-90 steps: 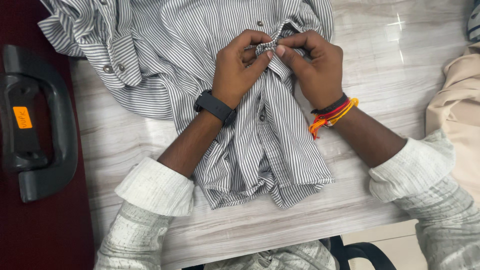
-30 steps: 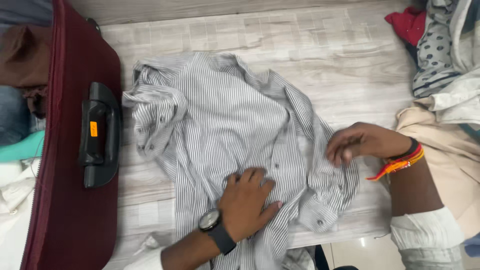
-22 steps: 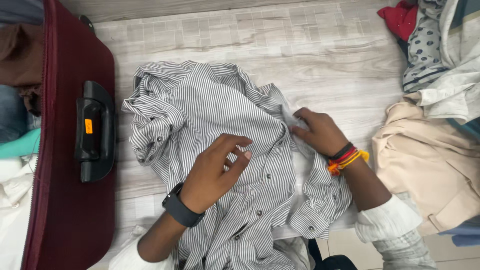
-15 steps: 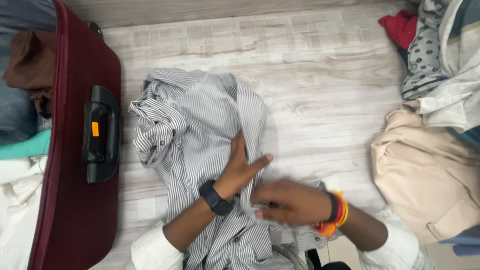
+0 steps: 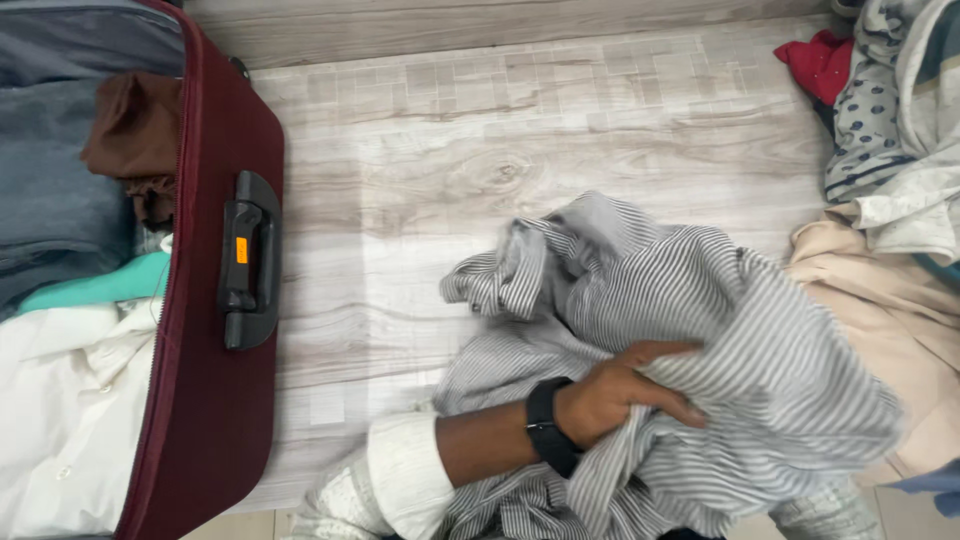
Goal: The person folds a brown garment, places it into a suitcase, and then buttons a striped shirt and smooths it on the table.
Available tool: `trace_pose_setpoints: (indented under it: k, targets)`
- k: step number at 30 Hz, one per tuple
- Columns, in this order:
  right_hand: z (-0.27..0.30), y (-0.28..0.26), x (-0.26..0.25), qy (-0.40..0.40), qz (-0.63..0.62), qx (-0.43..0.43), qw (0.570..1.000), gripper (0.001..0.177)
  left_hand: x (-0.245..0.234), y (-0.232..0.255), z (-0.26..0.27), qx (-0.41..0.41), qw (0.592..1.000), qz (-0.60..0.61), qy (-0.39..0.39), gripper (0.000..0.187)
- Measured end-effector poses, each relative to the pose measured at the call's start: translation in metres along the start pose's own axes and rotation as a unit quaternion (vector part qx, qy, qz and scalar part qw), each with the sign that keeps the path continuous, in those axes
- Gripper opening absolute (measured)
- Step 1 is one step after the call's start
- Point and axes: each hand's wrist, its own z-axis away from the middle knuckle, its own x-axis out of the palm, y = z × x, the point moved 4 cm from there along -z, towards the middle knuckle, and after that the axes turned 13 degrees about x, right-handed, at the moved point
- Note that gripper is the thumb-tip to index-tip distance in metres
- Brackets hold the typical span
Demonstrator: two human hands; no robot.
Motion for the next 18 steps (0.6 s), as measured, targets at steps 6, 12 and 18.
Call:
trace_pose_setpoints:
  k: [6, 12, 18]
  targets:
    - [0.057, -0.006, -0.059, 0.013, 0.012, 0.063, 0.998, 0.038, -0.016, 0.031, -0.01, 0.033, 0.985, 0.163, 0.052, 0.024]
    - [0.153, -0.009, -0.119, -0.147, 0.082, 0.192, 0.967, 0.039, -0.17, 0.187, -0.012, -0.315, 0.948, 0.012, -0.047, 0.054]
    - [0.116, -0.032, -0.089, -0.098, 0.148, 0.135, 0.975, 0.039, -0.302, 0.187, -0.065, -0.083, 0.778, -0.616, 0.094, 0.022]
